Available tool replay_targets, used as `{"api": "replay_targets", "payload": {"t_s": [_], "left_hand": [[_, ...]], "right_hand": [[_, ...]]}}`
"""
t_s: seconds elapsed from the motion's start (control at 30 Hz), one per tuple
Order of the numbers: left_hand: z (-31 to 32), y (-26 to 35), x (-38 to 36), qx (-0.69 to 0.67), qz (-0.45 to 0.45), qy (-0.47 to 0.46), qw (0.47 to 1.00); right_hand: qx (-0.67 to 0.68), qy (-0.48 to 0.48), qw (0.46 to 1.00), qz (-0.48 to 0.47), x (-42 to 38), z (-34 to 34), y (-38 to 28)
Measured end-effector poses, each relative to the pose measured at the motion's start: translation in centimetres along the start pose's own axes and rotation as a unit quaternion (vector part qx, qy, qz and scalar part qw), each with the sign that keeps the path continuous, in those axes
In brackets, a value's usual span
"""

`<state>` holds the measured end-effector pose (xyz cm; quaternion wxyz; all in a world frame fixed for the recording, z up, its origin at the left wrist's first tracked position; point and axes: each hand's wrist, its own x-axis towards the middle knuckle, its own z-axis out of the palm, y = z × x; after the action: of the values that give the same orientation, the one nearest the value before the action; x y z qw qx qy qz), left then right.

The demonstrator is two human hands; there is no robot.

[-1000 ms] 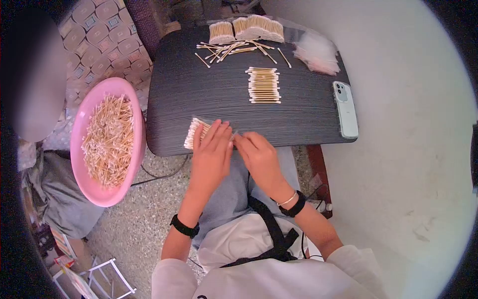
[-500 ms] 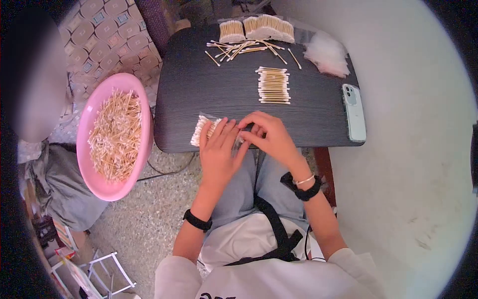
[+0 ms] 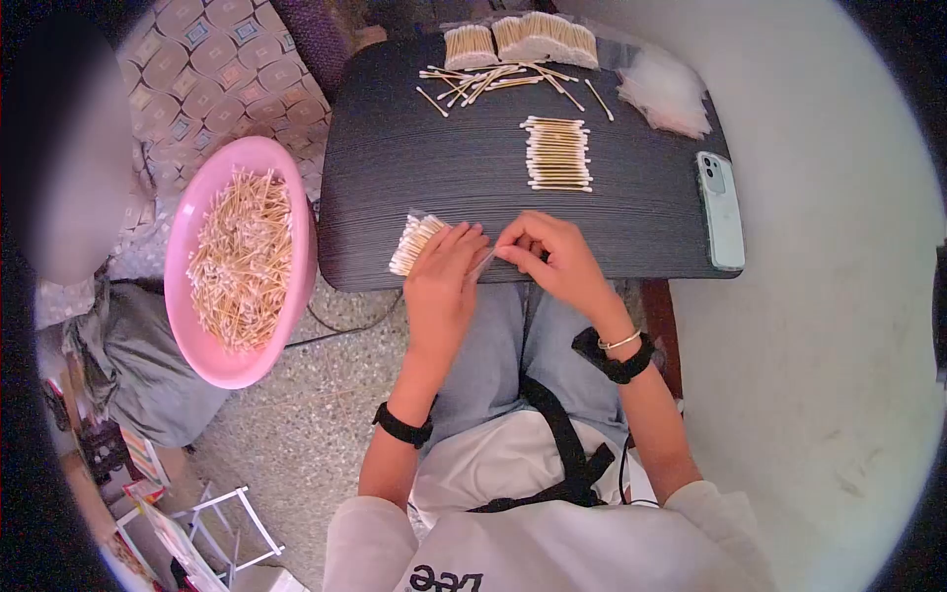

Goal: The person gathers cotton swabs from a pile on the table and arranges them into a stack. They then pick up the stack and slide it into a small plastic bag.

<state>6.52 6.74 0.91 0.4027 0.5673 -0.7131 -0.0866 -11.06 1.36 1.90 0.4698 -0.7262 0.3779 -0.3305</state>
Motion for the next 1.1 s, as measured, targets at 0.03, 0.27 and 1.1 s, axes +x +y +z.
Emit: {"api": "replay_targets", "payload": {"t_s": [0.03, 0.27, 1.1], "left_hand": [[-0.1, 0.1, 0.0, 0.0, -0.006, 0.001, 1.0], [-0.1, 0.8, 0.3, 0.034, -0.019, 0.011, 0.999], [-4.5, -1.8, 4.3, -0.085, -0.03, -0.282, 0.955]], "right_hand": [[0.006, 0.002, 1.0, -0.004, 0.0, 0.1, 0.1], [-0.004, -0.003, 1.0, -0.011, 0.0, -0.2, -0.1], [0.195, 0.074, 0.976, -0.059, 0.8, 0.4, 0.8]]}}
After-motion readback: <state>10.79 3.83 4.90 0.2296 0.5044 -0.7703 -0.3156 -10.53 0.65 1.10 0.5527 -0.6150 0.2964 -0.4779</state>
